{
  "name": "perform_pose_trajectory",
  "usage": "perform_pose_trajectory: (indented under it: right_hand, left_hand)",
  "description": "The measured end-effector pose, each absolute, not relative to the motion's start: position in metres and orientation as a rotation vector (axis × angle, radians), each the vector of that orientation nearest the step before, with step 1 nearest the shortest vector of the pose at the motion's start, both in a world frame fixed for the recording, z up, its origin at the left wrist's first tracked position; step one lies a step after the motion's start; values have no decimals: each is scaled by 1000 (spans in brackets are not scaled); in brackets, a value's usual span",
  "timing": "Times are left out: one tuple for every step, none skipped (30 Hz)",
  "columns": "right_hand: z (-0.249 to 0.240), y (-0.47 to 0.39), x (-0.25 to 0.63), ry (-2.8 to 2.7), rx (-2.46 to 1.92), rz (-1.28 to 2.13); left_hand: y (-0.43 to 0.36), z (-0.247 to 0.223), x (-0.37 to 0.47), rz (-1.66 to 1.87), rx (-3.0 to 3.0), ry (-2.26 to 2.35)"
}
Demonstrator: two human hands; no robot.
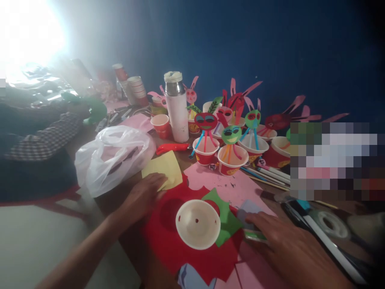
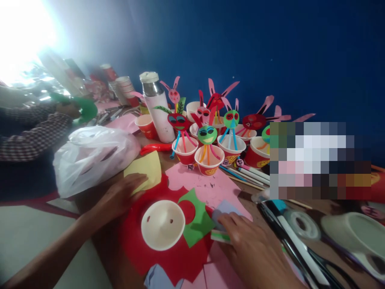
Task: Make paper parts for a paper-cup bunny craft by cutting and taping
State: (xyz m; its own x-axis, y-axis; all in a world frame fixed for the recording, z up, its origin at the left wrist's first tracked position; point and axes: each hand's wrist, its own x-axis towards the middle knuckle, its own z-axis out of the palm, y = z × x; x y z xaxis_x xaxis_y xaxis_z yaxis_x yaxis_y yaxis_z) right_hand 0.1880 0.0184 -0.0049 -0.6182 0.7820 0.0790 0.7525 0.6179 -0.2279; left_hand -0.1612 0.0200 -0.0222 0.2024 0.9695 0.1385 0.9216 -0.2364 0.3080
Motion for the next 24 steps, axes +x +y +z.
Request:
perform_pose_trajectory:
  right_hand:
    - [-5,18,189,-2665,-1267,262]
    - [-4,18,189,-2663,-1259,267]
    - [-4,18,190,-2666,-1257,270]
    - [-4,18,191,-2673,-1259,275]
    - [-4,18,191,-2680,-1268,280]
    - [-4,18,192,-2687,-1280,286]
    - [-4,19,192,-2692,-1291,291]
    - [-5,19,192,-2697,-1305,297]
    - [-5,19,193,-2700,-1317,302]
    - [-5,19,193,-2703,-1330,306]
    - [-5,20,194,-2705,-1346,306]
    - [-5,20,194,-2708,-1367,304]
    - [-6,21,195,-2710,-1392,301]
    - [-6,22,196,-2712,-1419,297]
    - [-7,24,197,-2712,-1446,297]
    - [-7,25,197,-2711,-1478,307]
    - [-6,28,196,-2705,-1512,326]
    - [-5,30,194,-2691,-1541,353]
    - [-3,34,191,-2677,-1548,391]
    - [-1,37,185,-2661,-1533,439]
    - [3,42,178,-2636,-1496,484]
    - [6,47,169,-2635,-1406,560]
    - [9,53,158,-2610,-1359,635]
    - [12,59,146,-2575,-1346,698]
  left_hand:
    - [19,-23,-162,507,2293,1836]
    - [18,-22,-162,552,2274,1845]
    - [17,-21,-163,598,2250,1870]
    - [16,-20,-163,651,2216,1908]
    - [14,-18,-163,709,2175,1958]
    - [13,-16,-163,767,2131,2016]
    - [12,-14,-162,825,2086,2079]
    - [10,-12,-162,881,2042,2141]
    - [9,-10,-161,931,2002,2196]
    - [8,-8,-160,975,1965,2244]
    - [6,-6,-160,1016,1934,2286]
    - [5,-5,-159,1045,1915,2317]
    - [5,-4,-159,1061,1907,2336]
    - [4,-3,-159,1064,1911,2343]
    - [4,-4,-159,1056,1922,2339]
    - [4,-4,-158,1040,1935,2326]
    - [5,-6,-158,1019,1946,2309]
    - [6,-8,-157,999,1951,2293]
    - [8,-10,-156,982,1948,2283]
    - [10,-12,-155,966,1940,2277]
    - [12,-14,-154,950,1929,2273]
    - [14,-15,-152,934,1917,2269]
    - [16,-17,-151,918,1904,2264]
    - [18,-18,-150,902,1890,2259]
